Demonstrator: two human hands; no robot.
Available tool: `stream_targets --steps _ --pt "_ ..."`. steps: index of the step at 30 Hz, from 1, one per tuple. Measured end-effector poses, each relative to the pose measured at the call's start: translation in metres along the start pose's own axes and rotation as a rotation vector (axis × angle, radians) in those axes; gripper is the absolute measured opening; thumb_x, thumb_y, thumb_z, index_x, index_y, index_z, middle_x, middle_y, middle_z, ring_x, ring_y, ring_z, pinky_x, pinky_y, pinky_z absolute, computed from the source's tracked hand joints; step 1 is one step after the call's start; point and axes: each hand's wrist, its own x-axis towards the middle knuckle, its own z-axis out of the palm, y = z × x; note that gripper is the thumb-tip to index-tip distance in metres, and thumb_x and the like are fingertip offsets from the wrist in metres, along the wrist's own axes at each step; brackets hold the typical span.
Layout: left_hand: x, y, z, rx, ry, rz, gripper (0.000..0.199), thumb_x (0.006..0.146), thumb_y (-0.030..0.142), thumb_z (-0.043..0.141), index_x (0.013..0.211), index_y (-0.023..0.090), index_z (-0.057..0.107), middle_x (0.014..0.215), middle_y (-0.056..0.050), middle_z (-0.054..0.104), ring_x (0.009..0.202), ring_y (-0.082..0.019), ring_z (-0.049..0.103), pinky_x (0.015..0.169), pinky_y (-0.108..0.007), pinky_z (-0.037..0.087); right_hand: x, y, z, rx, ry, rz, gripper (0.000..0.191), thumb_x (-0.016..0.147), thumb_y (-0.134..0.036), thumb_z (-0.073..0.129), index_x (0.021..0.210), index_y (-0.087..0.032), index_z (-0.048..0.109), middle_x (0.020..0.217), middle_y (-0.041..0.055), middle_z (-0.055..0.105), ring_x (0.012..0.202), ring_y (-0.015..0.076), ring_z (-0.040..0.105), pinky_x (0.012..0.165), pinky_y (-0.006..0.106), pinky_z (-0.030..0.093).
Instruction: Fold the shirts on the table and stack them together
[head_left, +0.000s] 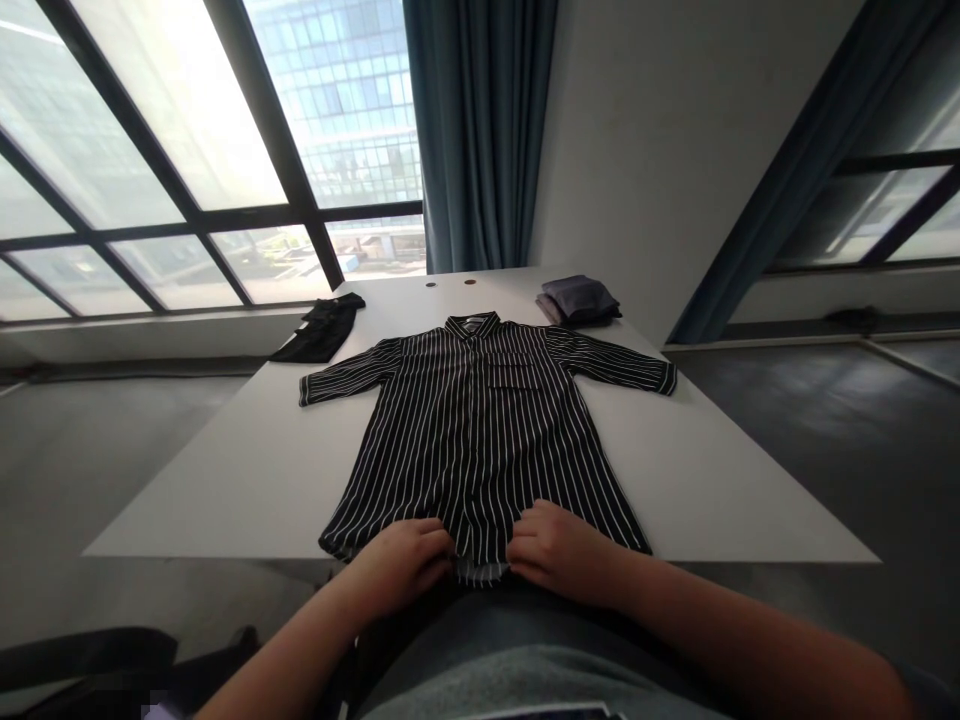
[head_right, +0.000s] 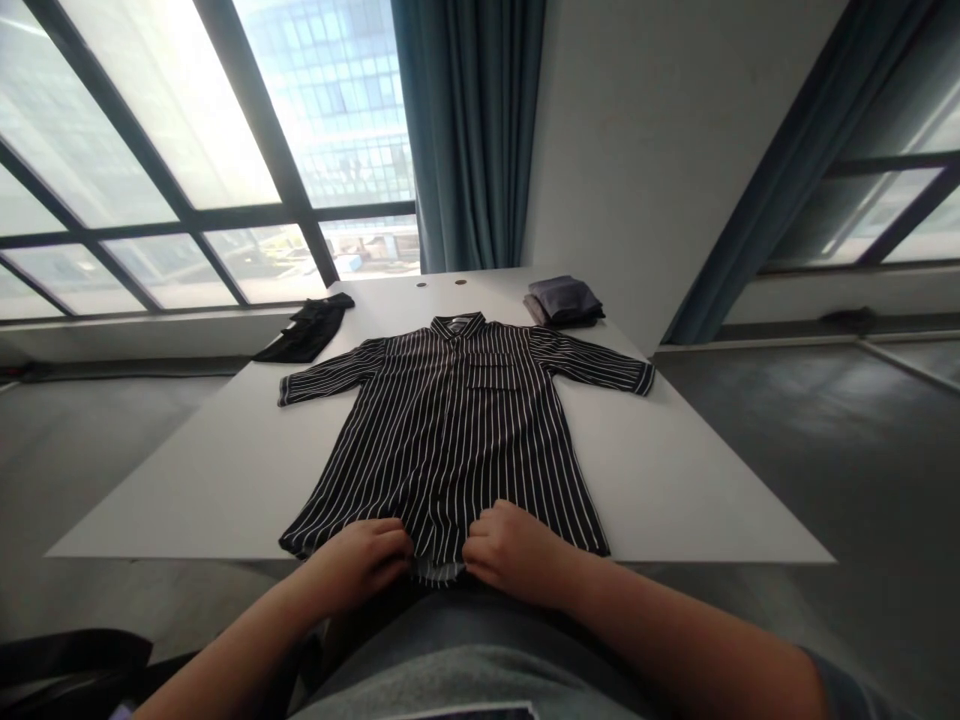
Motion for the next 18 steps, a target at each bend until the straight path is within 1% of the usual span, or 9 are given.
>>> stream_targets --steps 3,6,9,12,14,16,18 --pt "0.001 0.008 -0.003 -0.077 0.056 -0.031 0.008 0.096 0.021 0.064 0.102 0.023 0.068 0.099 -0.001 0.07 0.091 -0.017 0.068 0.079 -0.027 0.049 0.004 -0.005 -0.003 0.079 0.01 0.006 0.014 0.1 -0.025 0.067 0.09 -0.018 0.072 0.087 0.002 0.073 0.082 0.0163 0.062 0.077 0.032 0.036" --pt "0.001 0.013 -0.002 -0.125 0.03 0.004 0.008 0.096 0.025 0.066 0.103 0.023 0.07 0.1 0.0 0.072 0.091 -0.017 0.069 0.08 -0.027 0.05 0.008 -0.008 -0.006 0.121 -0.008 -0.022 0.01 0.099 -0.025 0.069 0.093 -0.018 0.073 0.088 0.0016 0.074 0.083 0.0162 0.063 0.078 0.032 0.039" --pt "0.002 0.01 0.001 -0.138 0.008 0.033 0.013 0.1 0.03 0.061 0.104 0.024 0.072 0.099 0.0 0.075 0.09 -0.017 0.071 0.083 -0.028 0.051 0.009 -0.007 -0.006 0.094 -0.032 -0.042 0.013 0.099 -0.026 0.068 0.091 -0.018 0.073 0.086 0.0027 0.072 0.082 0.0174 0.063 0.077 0.032 0.04" --pt "0.003 0.004 0.004 -0.068 0.076 -0.005 0.018 0.103 0.029 0.056 0.105 0.024 0.073 0.097 -0.002 0.074 0.092 -0.019 0.07 0.085 -0.031 0.052 0.008 -0.005 -0.003 0.081 0.007 0.012 0.016 0.097 -0.032 0.071 0.094 -0.017 0.073 0.091 0.0041 0.072 0.084 0.0184 0.062 0.076 0.032 0.041" --pt "0.005 0.0 0.007 -0.005 0.126 -0.001 0.015 0.101 0.029 0.059 0.106 0.025 0.073 0.098 -0.003 0.073 0.096 -0.021 0.068 0.089 -0.034 0.052 0.009 -0.006 0.002 0.059 0.017 0.022 0.021 0.095 -0.038 0.074 0.099 -0.017 0.072 0.095 0.0052 0.072 0.086 0.0198 0.062 0.076 0.032 0.041" --pt "0.007 -0.004 0.011 0.037 0.177 0.007 0.014 0.098 0.029 0.065 0.11 0.026 0.072 0.106 -0.005 0.072 0.105 -0.023 0.065 0.096 -0.039 0.051 0.012 -0.009 0.007 0.03 0.006 0.021 0.024 0.094 -0.04 0.074 0.101 -0.017 0.072 0.097 0.0062 0.071 0.088 0.0211 0.061 0.076 0.033 0.041" --pt "0.009 -0.008 0.016 0.054 0.237 -0.024 0.02 0.095 0.028 0.07 0.114 0.026 0.071 0.12 -0.006 0.07 0.115 -0.026 0.061 0.103 -0.045 0.048 0.015 -0.012 0.012 0.018 0.0 0.053 0.021 0.096 -0.037 0.072 0.102 -0.017 0.071 0.099 0.0068 0.07 0.09 0.0216 0.061 0.077 0.034 0.041"
